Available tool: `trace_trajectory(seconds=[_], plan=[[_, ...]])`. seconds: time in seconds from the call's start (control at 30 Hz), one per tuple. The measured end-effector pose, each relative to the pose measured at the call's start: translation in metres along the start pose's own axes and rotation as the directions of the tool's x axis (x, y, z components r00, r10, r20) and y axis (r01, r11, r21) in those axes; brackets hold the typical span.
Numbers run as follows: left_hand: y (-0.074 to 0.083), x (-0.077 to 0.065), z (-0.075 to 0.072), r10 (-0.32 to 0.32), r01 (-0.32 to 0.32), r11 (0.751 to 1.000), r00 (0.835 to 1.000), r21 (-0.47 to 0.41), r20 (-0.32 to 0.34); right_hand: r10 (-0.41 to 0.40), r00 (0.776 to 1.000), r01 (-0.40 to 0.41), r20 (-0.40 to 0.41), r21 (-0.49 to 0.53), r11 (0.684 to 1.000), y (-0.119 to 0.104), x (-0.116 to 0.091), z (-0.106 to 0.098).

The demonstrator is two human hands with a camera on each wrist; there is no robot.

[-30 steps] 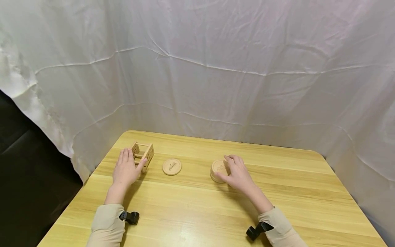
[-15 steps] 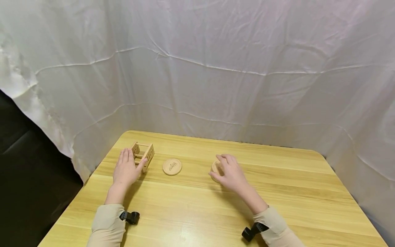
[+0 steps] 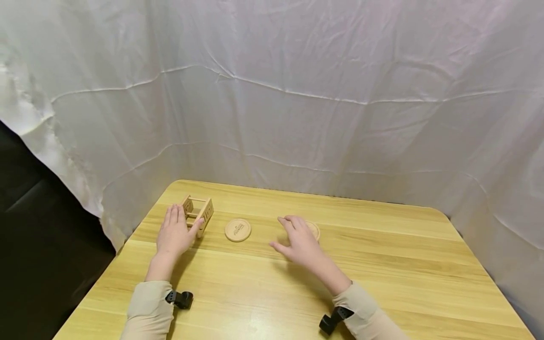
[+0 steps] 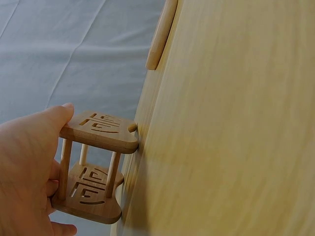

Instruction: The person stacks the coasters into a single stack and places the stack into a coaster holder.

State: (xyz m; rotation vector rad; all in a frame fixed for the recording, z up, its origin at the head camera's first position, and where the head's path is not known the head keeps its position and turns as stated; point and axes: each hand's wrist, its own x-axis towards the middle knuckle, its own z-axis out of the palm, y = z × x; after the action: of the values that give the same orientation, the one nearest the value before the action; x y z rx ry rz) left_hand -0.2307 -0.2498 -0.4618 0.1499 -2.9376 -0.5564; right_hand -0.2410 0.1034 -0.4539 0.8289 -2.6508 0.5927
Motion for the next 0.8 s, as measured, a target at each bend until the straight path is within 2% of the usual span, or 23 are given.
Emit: trace_trajectory(seconds=[0.3,0.53,0.8], plan=[[0.000,0.000,0.000,-0.006,0.006,1.000,1.000,-0.003,0.005,-0.058,0.998,0.058,0.024,0.007,0.998,-0.017,0.007,0.019],[0.001,0.000,-0.001,-0.001,0.001,1.000,1.000,-0.005,0.010,-0.061,0.994,0.064,0.090,-0.033,0.997,-0.025,0.013,0.031],[0.000,0.001,0.000,-0.004,0.004,1.000,1.000,-0.008,0.006,-0.041,0.989,0.043,0.140,-0.007,0.999,-0.033,0.022,0.043]])
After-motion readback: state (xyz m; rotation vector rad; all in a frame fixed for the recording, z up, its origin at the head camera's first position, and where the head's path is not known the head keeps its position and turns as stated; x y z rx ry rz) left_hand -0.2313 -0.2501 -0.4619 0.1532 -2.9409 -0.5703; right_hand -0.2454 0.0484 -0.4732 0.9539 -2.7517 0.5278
